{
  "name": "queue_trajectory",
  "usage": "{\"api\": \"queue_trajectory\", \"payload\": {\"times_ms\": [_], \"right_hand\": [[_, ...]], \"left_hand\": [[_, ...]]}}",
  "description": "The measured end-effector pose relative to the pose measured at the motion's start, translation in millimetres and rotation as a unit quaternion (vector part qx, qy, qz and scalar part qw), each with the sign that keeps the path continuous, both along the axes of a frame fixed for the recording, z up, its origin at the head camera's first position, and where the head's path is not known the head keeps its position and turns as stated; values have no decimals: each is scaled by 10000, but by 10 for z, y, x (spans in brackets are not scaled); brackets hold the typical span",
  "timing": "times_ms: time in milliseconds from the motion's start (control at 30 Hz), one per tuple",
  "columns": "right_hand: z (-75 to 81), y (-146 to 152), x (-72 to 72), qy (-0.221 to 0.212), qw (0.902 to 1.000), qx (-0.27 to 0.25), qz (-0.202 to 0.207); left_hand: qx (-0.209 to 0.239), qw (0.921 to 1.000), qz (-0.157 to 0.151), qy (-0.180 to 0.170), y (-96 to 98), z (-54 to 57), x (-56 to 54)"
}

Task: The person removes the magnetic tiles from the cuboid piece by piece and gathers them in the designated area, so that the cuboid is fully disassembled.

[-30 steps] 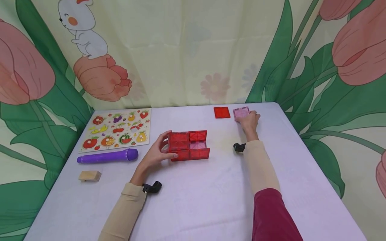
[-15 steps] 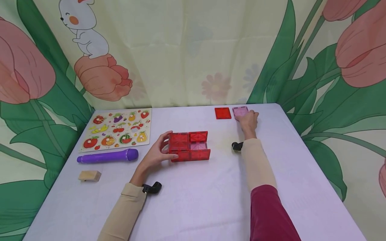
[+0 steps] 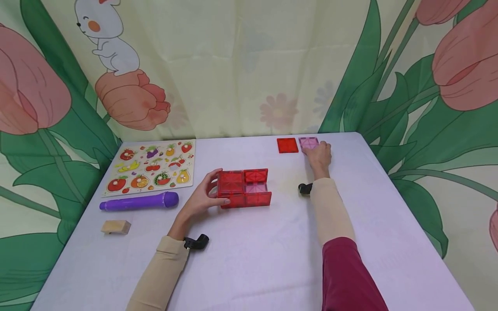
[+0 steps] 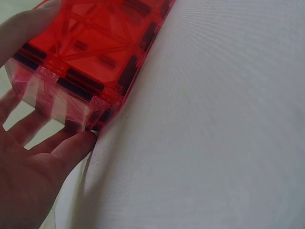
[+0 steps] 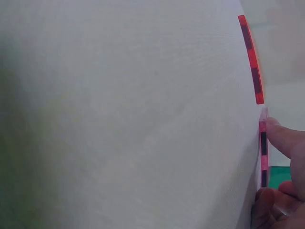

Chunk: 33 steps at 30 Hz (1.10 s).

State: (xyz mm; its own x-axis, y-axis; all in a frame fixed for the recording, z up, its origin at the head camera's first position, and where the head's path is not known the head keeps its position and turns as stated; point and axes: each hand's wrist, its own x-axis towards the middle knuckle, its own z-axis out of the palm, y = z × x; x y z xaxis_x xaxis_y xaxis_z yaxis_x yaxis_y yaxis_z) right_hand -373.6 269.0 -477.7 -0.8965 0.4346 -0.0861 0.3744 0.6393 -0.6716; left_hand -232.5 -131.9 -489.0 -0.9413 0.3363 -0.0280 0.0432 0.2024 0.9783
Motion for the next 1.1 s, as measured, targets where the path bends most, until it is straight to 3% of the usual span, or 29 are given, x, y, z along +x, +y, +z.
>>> {"api": "queue_trajectory", "payload": {"times_ms": [800,1100], "right_hand": [[179,-14,248,271,9984,-353,350],[314,-73,409,381,9971,-159,635]], "left_hand": [[106,9999,-12,-4,2,3,14],[24,10000,27,-36,7,11,21]]}}
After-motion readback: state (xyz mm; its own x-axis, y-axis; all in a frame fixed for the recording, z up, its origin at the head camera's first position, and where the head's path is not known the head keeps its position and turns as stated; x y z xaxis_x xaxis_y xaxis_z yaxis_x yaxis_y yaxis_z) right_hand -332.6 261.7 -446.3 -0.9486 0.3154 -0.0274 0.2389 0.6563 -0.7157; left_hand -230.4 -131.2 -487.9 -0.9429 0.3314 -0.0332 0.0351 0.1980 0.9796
